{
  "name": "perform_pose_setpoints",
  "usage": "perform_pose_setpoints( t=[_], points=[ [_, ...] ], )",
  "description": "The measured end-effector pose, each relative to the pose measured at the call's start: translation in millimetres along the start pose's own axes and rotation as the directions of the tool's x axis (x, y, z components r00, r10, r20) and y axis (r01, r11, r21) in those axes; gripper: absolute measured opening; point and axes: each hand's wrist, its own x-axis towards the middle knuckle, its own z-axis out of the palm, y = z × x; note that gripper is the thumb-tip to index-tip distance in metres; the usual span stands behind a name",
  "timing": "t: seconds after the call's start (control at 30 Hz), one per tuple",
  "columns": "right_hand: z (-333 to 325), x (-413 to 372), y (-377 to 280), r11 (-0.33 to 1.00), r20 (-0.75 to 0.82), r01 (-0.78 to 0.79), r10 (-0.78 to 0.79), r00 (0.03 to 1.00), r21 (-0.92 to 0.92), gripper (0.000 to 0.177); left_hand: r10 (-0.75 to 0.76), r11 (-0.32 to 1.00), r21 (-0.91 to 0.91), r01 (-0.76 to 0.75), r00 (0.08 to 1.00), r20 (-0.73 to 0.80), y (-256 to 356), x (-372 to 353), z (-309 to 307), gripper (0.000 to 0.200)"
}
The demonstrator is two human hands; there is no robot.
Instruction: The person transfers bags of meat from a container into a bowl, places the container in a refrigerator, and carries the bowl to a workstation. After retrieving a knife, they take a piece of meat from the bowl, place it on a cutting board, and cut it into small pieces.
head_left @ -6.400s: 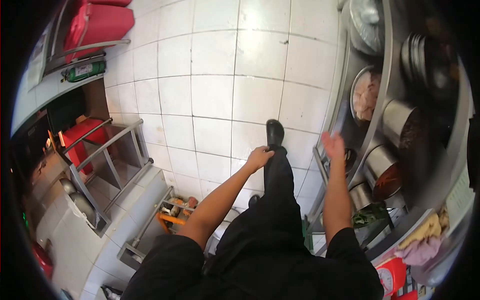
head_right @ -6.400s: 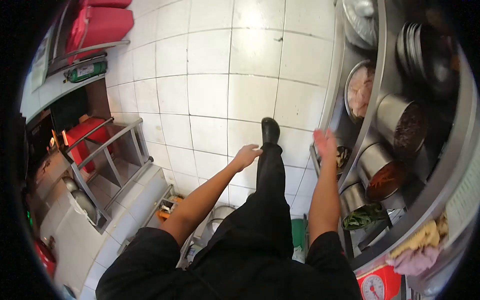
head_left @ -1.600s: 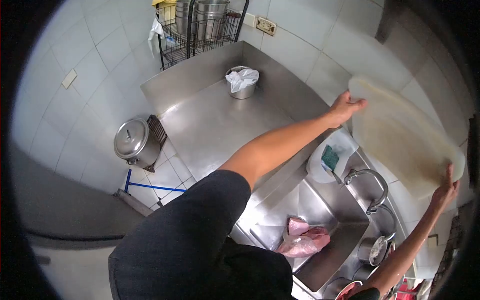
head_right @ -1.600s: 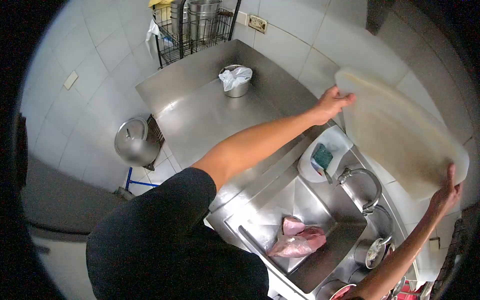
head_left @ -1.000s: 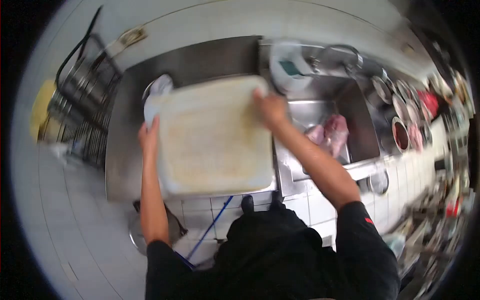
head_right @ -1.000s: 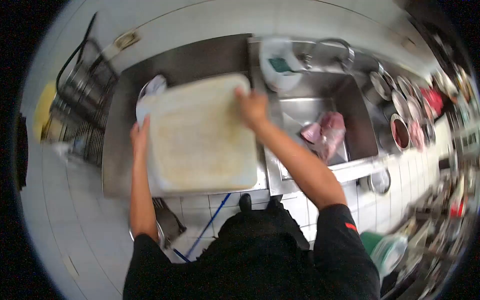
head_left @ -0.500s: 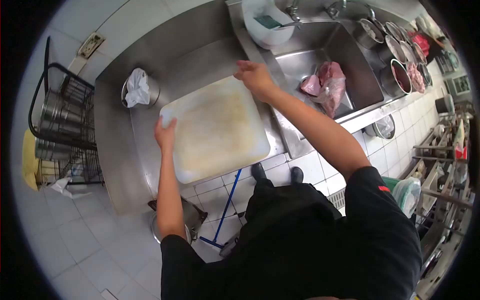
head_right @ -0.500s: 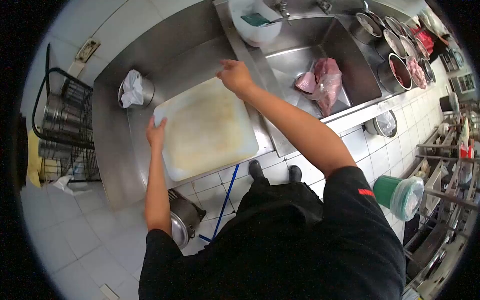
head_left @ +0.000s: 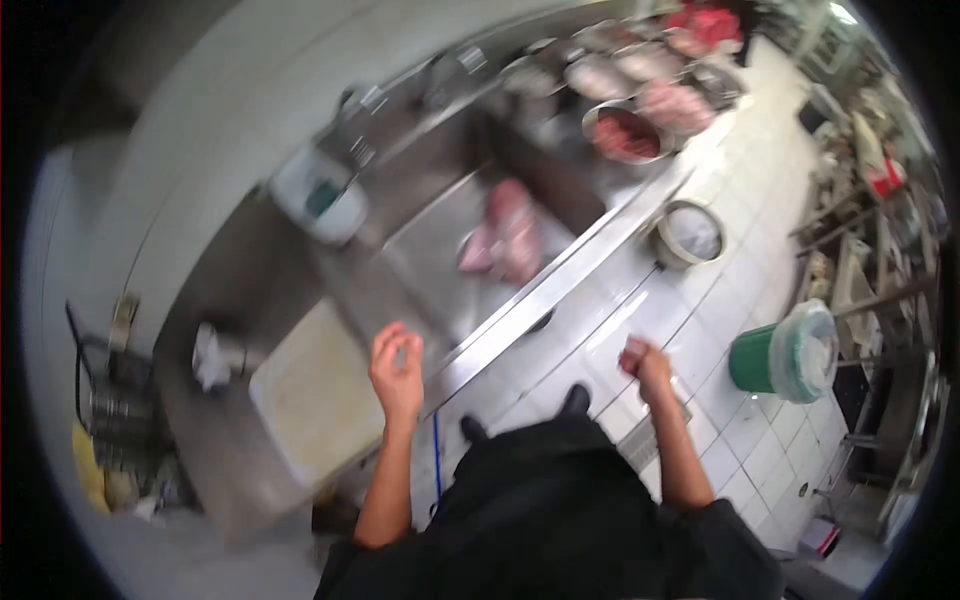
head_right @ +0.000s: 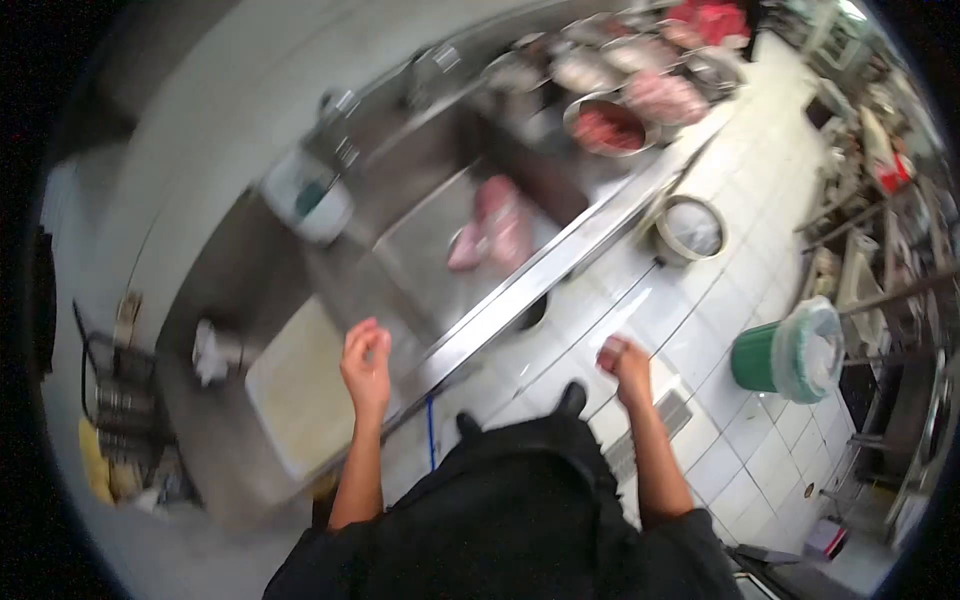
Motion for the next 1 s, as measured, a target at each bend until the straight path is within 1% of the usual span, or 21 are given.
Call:
perform_pose_setpoints(
  t=[0.03, 0.07, 0.13, 0.23, 0.27, 0.33, 0.43, 0.53, 0.57, 0.6, 0.63, 0.67, 0.7, 0.73, 0.77, 0.8, 0.83, 0.9, 0.93, 0.97, 1.0],
  points=[
    [-37.6, 6.3, 1.3, 0.999, -0.013, -0.004, 0.004, 1.000, 0.046, 0.036, 0.071, 0.997, -0.039, -0.069, 0.995, 0.070, 36.9, 0.4, 33.4, 0.013],
    [-67.5, 10.3, -1.3, 0.995, -0.031, -0.010, 0.013, 0.999, 0.100, 0.035, 0.081, 0.987, -0.151, -0.059, 0.987, 0.142, 70.0, 2.9, 70.7, 0.013],
    [-111.0, 1.2, -22.4, 0.996, -0.085, 0.042, -0.035, 0.996, 0.083, 0.036, 0.094, 0.942, -0.335, 0.020, 0.943, 0.320, 125.9, -2.1, 134.6, 0.013],
    [-170.8, 8.7, -66.5, 0.987, -0.087, 0.091, -0.079, 0.993, 0.135, 0.038, 0.197, 0.937, -0.349, -0.006, 0.835, 0.514, 189.9, 2.3, 220.5, 0.014],
    [-182.1, 8.8, -90.1, 0.984, -0.082, 0.099, -0.088, 0.993, 0.148, 0.041, 0.239, 0.930, -0.366, -0.035, 0.814, 0.530, 208.2, 6.5, 246.0, 0.013],
    [-204.2, 17.2, -140.9, 0.977, -0.034, 0.206, -0.204, 0.978, 0.064, 0.039, 0.285, 0.925, -0.373, -0.066, 0.771, 0.569, 232.2, 7.0, 286.9, 0.012],
    [-244.0, 64.6, -210.6, 0.932, 0.044, 0.359, -0.357, 0.933, -0.050, 0.038, 0.277, 0.929, -0.367, -0.043, 0.740, 0.613, 263.1, 8.1, 337.8, 0.009],
    [-302.5, 144.0, -256.9, 0.885, 0.158, 0.375, -0.343, 0.926, -0.275, 0.035, 0.285, 0.927, -0.374, -0.039, 0.720, 0.632, 268.3, 22.0, 405.9, 0.009],
    [-328.1, 176.0, -255.5, 0.853, 0.115, 0.355, -0.337, 0.934, -0.383, 0.034, 0.202, 0.932, -0.351, 0.086, 0.682, 0.703, 268.5, 26.5, 428.9, 0.018],
    [-349.0, 193.9, -255.8, 0.671, 0.013, 0.283, -0.377, 0.926, -0.686, 0.034, 0.249, 0.917, -0.395, 0.060, 0.688, 0.682, 283.2, 30.8, 452.9, 0.023],
    [-367.8, 207.3, -249.3, 0.449, -0.022, 0.241, -0.505, 0.863, -0.861, 0.034, 0.283, 0.905, -0.423, 0.039, 0.688, 0.668, 296.9, 33.7, 473.1, 0.027],
    [-390.5, 220.8, -235.0, 0.392, -0.022, 0.220, -0.526, 0.850, -0.894, 0.034, 0.330, 0.886, -0.463, 0.009, 0.690, 0.644, 313.7, 42.3, 496.1, 0.031],
    [-419.1, 235.2, -220.7, 0.324, -0.021, 0.194, -0.557, 0.830, -0.926, 0.034, 0.321, 0.903, -0.430, 0.020, 0.634, 0.704, 332.5, 51.1, 518.7, 0.035],
    [-444.7, 241.4, -202.5, 0.656, -0.166, 0.147, -0.390, 0.906, -0.740, 0.037, 0.341, 0.891, -0.452, 0.040, 0.597, 0.726, 352.3, 54.2, 544.0, 0.035],
    [-467.7, 233.9, -191.6, 0.786, -0.217, 0.115, -0.303, 0.928, -0.608, 0.038, 0.361, 0.881, -0.469, 0.058, 0.557, 0.748, 376.5, 58.1, 574.5, 0.036],
    [-489.4, 225.5, -172.5, 0.818, -0.307, 0.097, -0.320, 0.896, -0.567, 0.037, 0.387, 0.869, -0.489, 0.070, 0.519, 0.762, 402.0, 61.7, 606.5, 0.036],
    [-516.0, 221.3, -148.4, 0.849, -0.396, 0.088, -0.331, 0.856, -0.521, 0.037, 0.460, 0.854, -0.521, 0.010, 0.453, 0.763, 428.2, 62.0, 640.6, 0.037],
    [-549.3, 192.9, -113.7, 0.992, -0.673, 0.007, -0.090, 0.734, -0.126, 0.037, 0.567, 0.822, -0.555, -0.128, 0.274, 0.777, 490.1, 56.5, 698.0, 0.039],
    [-565.8, 180.9, -86.3, 0.996, -0.756, -0.041, -0.033, 0.654, -0.079, 0.036, 0.606, 0.793, -0.573, -0.208, 0.167, 0.778, 522.9, 51.9, 726.2, 0.041],
    [-584.2, 181.2, -65.6, 0.997, -0.823, -0.069, 0.011, 0.567, -0.034, 0.035, 0.622, 0.775, -0.598, -0.202, 0.082, 0.779, 547.8, 43.3, 754.9, 0.041],
    [-597.4, 176.1, -51.0, 0.995, -0.834, -0.100, 0.071, 0.547, 0.018, 0.035, 0.632, 0.759, -0.620, -0.196, -0.001, 0.775, 569.5, 35.3, 783.8, 0.042]
  ],
)
